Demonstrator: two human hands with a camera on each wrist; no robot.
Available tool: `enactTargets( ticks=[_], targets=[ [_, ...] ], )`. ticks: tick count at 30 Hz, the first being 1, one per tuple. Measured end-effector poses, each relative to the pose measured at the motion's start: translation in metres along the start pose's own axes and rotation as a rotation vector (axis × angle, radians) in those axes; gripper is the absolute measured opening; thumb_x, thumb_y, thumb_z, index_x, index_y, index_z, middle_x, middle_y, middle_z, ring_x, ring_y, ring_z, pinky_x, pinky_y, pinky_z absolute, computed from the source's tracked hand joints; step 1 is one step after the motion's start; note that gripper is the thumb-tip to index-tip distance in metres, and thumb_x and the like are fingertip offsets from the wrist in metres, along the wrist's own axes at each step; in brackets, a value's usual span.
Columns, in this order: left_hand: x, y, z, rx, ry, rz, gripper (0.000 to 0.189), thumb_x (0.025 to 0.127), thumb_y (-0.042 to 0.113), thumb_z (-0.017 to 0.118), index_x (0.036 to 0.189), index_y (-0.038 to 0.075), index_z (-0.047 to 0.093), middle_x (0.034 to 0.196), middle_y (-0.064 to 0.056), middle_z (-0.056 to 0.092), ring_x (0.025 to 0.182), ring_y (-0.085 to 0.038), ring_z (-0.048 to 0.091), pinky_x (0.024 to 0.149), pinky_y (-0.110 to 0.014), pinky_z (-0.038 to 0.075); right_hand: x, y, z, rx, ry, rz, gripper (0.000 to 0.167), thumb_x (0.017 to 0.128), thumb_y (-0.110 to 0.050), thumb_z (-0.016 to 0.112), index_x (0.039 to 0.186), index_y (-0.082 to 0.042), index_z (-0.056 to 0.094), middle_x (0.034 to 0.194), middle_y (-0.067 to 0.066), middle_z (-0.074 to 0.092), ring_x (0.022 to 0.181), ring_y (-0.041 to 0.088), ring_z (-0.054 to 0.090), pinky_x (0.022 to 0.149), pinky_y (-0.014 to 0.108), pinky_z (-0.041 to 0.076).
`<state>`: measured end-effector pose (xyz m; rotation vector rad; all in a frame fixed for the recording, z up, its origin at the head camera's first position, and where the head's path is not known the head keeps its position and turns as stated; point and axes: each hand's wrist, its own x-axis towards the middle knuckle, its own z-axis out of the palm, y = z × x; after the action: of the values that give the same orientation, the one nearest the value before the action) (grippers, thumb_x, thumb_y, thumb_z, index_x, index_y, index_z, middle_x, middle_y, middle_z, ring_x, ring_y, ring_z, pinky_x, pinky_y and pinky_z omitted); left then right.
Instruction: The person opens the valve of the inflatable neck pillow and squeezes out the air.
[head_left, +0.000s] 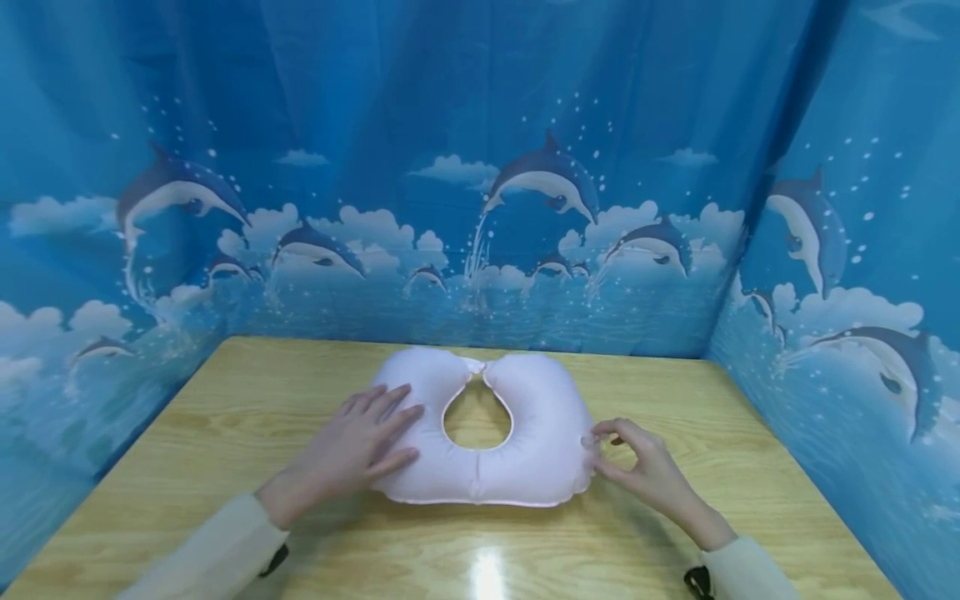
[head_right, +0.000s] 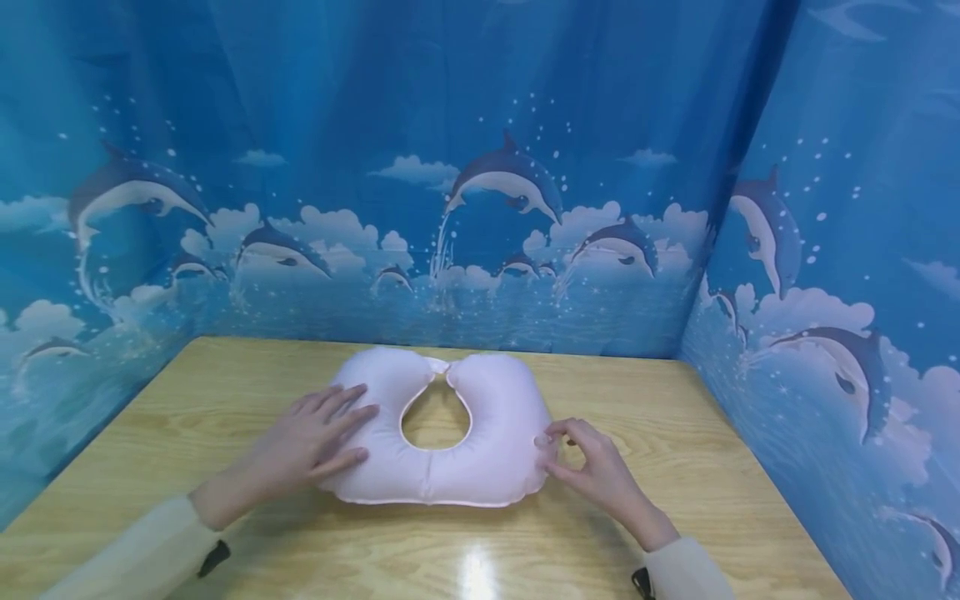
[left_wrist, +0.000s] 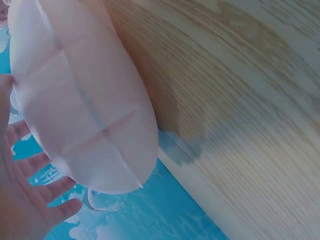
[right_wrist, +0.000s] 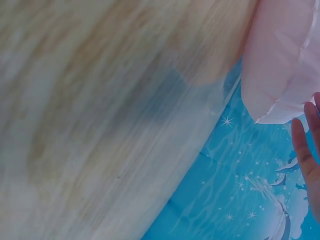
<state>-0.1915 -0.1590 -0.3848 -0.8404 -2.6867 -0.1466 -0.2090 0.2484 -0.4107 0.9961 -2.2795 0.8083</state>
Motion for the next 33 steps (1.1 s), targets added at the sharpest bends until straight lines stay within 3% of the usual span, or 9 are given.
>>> enactTargets(
  ticks=[4, 8, 15, 26, 33],
  targets=[
    [0.003, 0.006, 0.002, 0.012, -0.003, 0.017, 0.058, 0.088, 0.058, 0.042, 0.136, 0.025, 0.044, 0.144, -0.008, 0.038, 0.129, -0.037, 0.036, 0.105, -0.056, 0.027, -0.001, 0.004, 0.002, 0.017, -0.054, 0.054, 0.05, 0.061, -0.009, 0.083, 0.106, -0.01, 0.059, 0.101, -0.001, 0.062, 0.091, 0.013, 0.057, 0.069, 0.027, 0.053],
    [0.007, 0.014, 0.004, 0.03, 0.02, 0.061, 0.057, 0.088, 0.058, 0.042, 0.135, 0.026, 0.045, 0.141, -0.006, 0.043, 0.128, -0.036, 0.038, 0.104, -0.055, 0.029, -0.003, 0.008, 0.004, 0.055, -0.104, 0.088, 0.063, 0.061, -0.012, 0.083, 0.117, -0.007, 0.054, 0.116, 0.008, 0.056, 0.104, 0.02, 0.051, 0.072, 0.033, 0.052],
    [0.02, 0.033, 0.01, 0.003, 0.0, 0.136, 0.057, 0.089, 0.059, 0.038, 0.136, 0.027, 0.043, 0.139, -0.004, 0.044, 0.127, -0.032, 0.04, 0.105, -0.053, 0.03, -0.006, 0.011, 0.008, 0.126, -0.227, 0.184, 0.082, 0.067, -0.026, 0.079, 0.136, -0.007, 0.039, 0.142, 0.017, 0.034, 0.124, 0.03, 0.039, 0.082, 0.048, 0.05],
    [0.039, 0.07, 0.024, -0.058, 0.027, 0.253, 0.067, 0.085, 0.059, 0.049, 0.139, 0.022, 0.037, 0.133, -0.003, 0.05, 0.119, -0.018, 0.048, 0.095, -0.042, 0.042, -0.007, 0.012, 0.013, 0.285, -0.261, 0.307, 0.084, 0.069, -0.024, 0.078, 0.14, -0.011, 0.035, 0.147, 0.017, 0.026, 0.125, 0.039, 0.034, 0.087, 0.052, 0.047],
    [0.054, 0.094, 0.03, -0.102, 0.019, 0.224, 0.069, 0.086, 0.055, 0.05, 0.141, 0.018, 0.033, 0.135, -0.01, 0.047, 0.115, -0.024, 0.052, 0.092, -0.041, 0.046, -0.006, 0.012, 0.016, 0.322, -0.26, 0.32, 0.079, 0.07, -0.023, 0.077, 0.138, -0.01, 0.038, 0.146, 0.017, 0.028, 0.124, 0.04, 0.035, 0.085, 0.051, 0.049]
  ],
)
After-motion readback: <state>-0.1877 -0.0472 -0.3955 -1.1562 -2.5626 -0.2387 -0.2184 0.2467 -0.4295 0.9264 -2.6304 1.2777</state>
